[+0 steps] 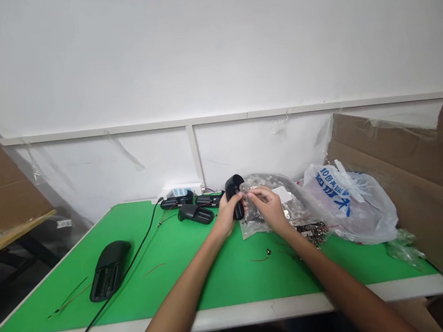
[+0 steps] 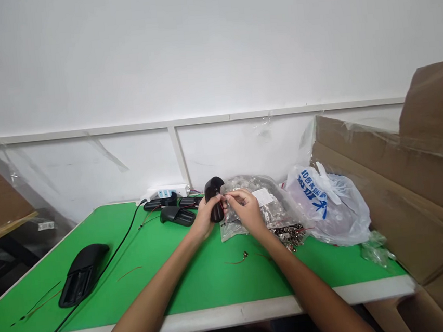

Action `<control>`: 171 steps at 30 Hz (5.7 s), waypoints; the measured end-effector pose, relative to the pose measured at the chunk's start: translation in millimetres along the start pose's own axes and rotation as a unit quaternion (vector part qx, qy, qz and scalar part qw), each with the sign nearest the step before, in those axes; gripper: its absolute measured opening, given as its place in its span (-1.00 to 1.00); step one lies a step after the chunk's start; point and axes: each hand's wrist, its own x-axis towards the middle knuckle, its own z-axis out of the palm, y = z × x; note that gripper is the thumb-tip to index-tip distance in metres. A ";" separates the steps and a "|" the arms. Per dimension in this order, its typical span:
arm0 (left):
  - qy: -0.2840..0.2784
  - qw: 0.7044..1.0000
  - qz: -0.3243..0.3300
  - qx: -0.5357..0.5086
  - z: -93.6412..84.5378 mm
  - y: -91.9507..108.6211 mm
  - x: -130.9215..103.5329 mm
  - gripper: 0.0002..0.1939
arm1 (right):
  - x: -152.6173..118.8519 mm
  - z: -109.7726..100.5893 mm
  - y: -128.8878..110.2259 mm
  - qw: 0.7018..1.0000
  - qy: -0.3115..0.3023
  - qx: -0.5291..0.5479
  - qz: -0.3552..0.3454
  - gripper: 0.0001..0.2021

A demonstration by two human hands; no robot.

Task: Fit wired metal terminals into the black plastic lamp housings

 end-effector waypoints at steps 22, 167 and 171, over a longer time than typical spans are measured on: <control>0.035 0.979 0.132 0.153 4.8 3.5 3.3 -0.49 | 6.2 -9.7 -1.5 0.997 -0.015 -0.010 0.080 -0.69; 0.056 0.990 -0.075 -0.101 5.7 -23.5 9.9 -0.60 | -7.4 -8.2 16.2 0.986 -0.123 -0.088 -0.070 -0.81; 0.054 0.991 -0.072 -0.099 4.3 -25.4 10.8 -0.60 | -5.9 -8.3 12.5 0.984 -0.121 -0.096 -0.093 -0.83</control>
